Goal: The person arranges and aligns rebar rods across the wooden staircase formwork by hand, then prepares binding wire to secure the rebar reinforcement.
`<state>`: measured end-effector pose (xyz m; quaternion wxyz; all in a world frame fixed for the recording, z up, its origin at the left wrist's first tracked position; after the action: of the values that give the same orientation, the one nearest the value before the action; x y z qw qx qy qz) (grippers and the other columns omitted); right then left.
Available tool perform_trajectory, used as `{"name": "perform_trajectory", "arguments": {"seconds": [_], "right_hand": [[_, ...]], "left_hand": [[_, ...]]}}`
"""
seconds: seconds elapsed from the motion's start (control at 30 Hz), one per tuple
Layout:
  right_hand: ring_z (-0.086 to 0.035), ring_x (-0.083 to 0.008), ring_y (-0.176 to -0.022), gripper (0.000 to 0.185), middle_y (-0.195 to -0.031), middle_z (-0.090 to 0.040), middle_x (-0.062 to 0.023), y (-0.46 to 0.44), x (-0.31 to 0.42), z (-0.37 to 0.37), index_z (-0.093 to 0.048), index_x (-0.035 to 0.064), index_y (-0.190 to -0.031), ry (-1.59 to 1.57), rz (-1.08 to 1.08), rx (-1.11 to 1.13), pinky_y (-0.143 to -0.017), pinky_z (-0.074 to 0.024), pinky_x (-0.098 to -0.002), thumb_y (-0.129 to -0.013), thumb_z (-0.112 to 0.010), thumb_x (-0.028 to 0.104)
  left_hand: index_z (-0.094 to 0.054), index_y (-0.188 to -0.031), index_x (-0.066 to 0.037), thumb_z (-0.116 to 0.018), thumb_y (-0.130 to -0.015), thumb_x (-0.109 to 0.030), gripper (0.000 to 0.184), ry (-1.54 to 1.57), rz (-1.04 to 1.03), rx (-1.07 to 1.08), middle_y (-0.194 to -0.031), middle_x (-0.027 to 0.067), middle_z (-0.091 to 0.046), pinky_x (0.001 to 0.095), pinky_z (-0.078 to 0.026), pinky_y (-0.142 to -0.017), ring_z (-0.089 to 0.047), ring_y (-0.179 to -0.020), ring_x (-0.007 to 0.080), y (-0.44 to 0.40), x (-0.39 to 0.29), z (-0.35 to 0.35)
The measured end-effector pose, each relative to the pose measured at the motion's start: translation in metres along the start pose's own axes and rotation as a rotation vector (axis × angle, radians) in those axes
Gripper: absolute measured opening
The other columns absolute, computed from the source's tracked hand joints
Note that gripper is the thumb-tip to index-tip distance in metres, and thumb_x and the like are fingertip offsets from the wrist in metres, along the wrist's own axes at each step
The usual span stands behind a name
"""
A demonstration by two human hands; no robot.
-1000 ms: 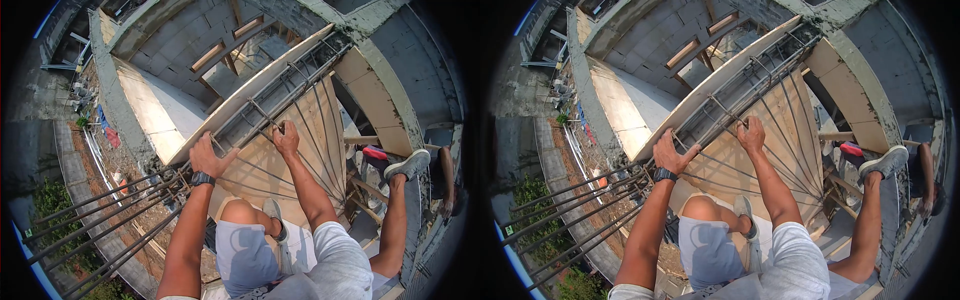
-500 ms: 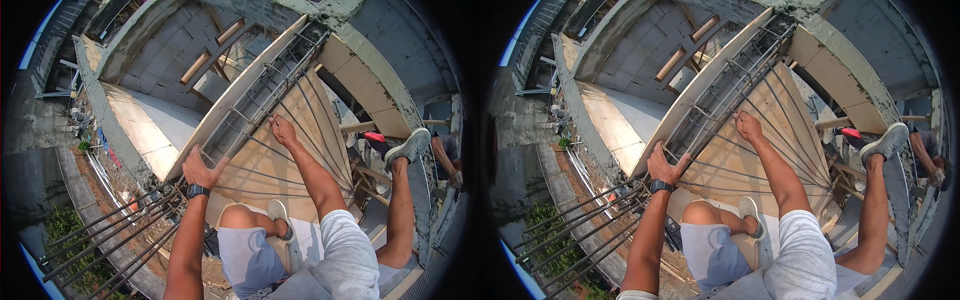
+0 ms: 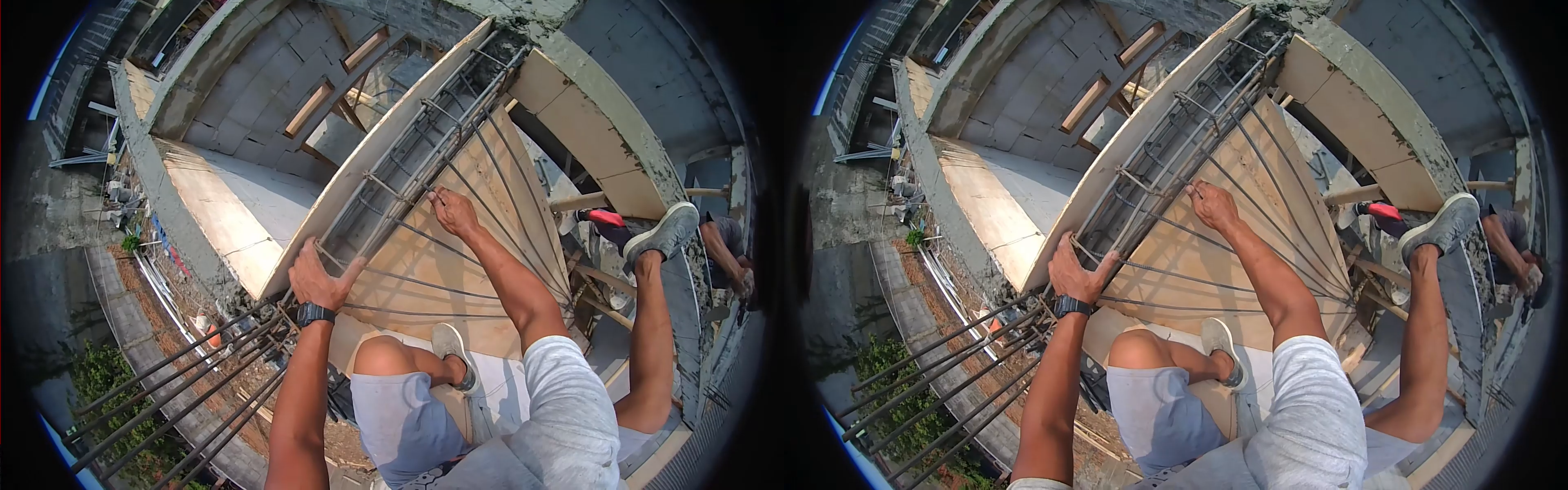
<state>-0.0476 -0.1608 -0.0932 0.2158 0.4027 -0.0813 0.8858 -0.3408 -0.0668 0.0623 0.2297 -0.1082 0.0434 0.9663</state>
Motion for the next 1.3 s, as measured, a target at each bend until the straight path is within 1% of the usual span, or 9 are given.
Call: {"name": "perform_trajectory", "arguments": {"seconds": [0.17, 0.47, 0.6, 0.77, 0.83, 0.97, 1.07, 1.13, 1.3], "right_hand": [[-0.063, -0.0418, -0.075, 0.031, -0.074, -0.063, -0.0185, -0.006, -0.005, -0.005, -0.057, 0.0038, -0.087, 0.006, 0.036, -0.053, -0.068, -0.0494, -0.0495, -0.104, -0.051, 0.029], [-0.063, -0.0449, -0.078, 0.035, -0.078, -0.065, -0.0216, -0.007, 0.003, 0.009, -0.058, 0.0028, -0.094, -0.023, 0.035, 0.064, -0.071, -0.0494, -0.0511, -0.106, -0.047, 0.033], [-0.064, -0.0453, -0.088, 0.034, -0.089, -0.068, -0.0224, -0.004, 0.005, 0.002, -0.062, 0.0028, -0.102, 0.05, -0.016, 0.184, -0.077, -0.0509, -0.0524, -0.104, -0.049, 0.034], [-0.064, -0.0457, -0.087, 0.033, -0.088, -0.068, -0.0215, 0.002, 0.006, -0.005, -0.059, 0.0045, -0.1, -0.006, 0.002, -0.014, -0.076, -0.0504, -0.0535, -0.104, -0.048, 0.036], [-0.064, -0.0448, -0.087, 0.033, -0.09, -0.068, -0.0208, -0.001, 0.003, -0.006, -0.06, 0.005, -0.101, 0.008, -0.045, 0.035, -0.076, -0.0504, -0.0521, -0.103, -0.05, 0.037], [-0.064, -0.0417, -0.089, 0.033, -0.094, -0.067, -0.0197, -0.003, -0.015, 0.02, -0.063, 0.0042, -0.101, 0.005, -0.025, -0.047, -0.078, -0.0502, -0.0491, -0.1, -0.056, 0.036], [-0.064, -0.0382, -0.094, 0.033, -0.094, -0.067, -0.0176, -0.011, -0.043, 0.057, -0.065, 0.0035, -0.1, -0.053, -0.241, -0.387, -0.08, -0.0497, -0.0472, -0.099, -0.058, 0.035], [-0.063, -0.0372, -0.1, 0.031, -0.099, -0.066, -0.0173, -0.017, -0.051, 0.075, -0.065, 0.0043, -0.105, -0.028, -0.311, -0.483, -0.086, -0.0487, -0.0473, -0.099, -0.057, 0.033], [-0.056, -0.0385, -0.116, 0.036, -0.121, -0.061, -0.0188, -0.045, -0.081, 0.077, -0.059, 0.0075, -0.128, 0.132, -0.289, -0.622, -0.103, -0.0419, -0.0482, -0.1, -0.054, 0.03]], "left_hand": [[-0.045, -0.14, 0.003, -0.075, -0.073, -0.068, 0.102, 0.01, 0.034, 0.064, -0.124, 0.0249, -0.061, 0.05, -0.041, -0.1, -0.058, -0.115, 0.0399, 0.002, -0.002, 0.004], [-0.045, -0.14, 0.002, -0.076, -0.073, -0.067, 0.102, -0.014, 0.015, 0.022, -0.126, 0.0251, -0.06, 0.0492, -0.041, -0.102, -0.057, -0.116, 0.0398, -0.003, -0.001, 0.001], [-0.045, -0.141, 0.003, -0.076, -0.073, -0.067, 0.102, -0.033, 0.024, 0.046, -0.128, 0.0254, -0.06, 0.049, -0.04, -0.103, -0.057, -0.118, 0.0398, 0.002, -0.002, 0.0], [-0.046, -0.14, 0.003, -0.076, -0.072, -0.067, 0.102, -0.01, 0.045, 0.064, -0.13, 0.0246, -0.059, 0.0492, -0.04, -0.104, -0.057, -0.119, 0.04, -0.001, -0.001, 0.002], [-0.046, -0.14, 0.002, -0.077, -0.072, -0.066, 0.102, 0.004, 0.022, 0.029, -0.13, 0.0242, -0.059, 0.0493, -0.04, -0.104, -0.057, -0.119, 0.0399, 0.0, 0.0, 0.0], [-0.05, -0.135, 0.001, -0.077, -0.068, -0.07, 0.101, -0.029, -0.034, -0.083, -0.117, 0.0232, -0.065, 0.0487, -0.043, -0.097, -0.06, -0.107, 0.0402, -0.001, 0.005, -0.005], [-0.049, -0.138, 0.001, -0.077, -0.07, -0.068, 0.101, -0.028, -0.008, -0.04, -0.122, 0.0233, -0.063, 0.0489, -0.042, -0.099, -0.059, -0.111, 0.0403, 0.002, 0.004, -0.004], [-0.046, -0.141, 0.002, -0.077, -0.073, -0.066, 0.101, -0.024, 0.028, 0.03, -0.132, 0.024, -0.059, 0.049, -0.04, -0.105, -0.057, -0.119, 0.04, 0.001, 0.001, -0.002], [-0.045, -0.142, 0.001, -0.079, -0.073, -0.061, 0.099, -0.024, -0.009, -0.015, -0.13, 0.0247, -0.059, 0.0495, -0.04, -0.104, -0.057, -0.119, 0.04, 0.002, 0.0, -0.004]]}}
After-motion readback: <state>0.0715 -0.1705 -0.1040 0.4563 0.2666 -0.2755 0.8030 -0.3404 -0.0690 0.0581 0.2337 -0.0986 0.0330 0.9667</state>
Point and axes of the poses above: each hand's wrist, its own y-axis away from the middle knuckle, its own z-axis out of the back of the hand, x = y × z, the point moved 3 cm from there along -y, towards the middle knuckle
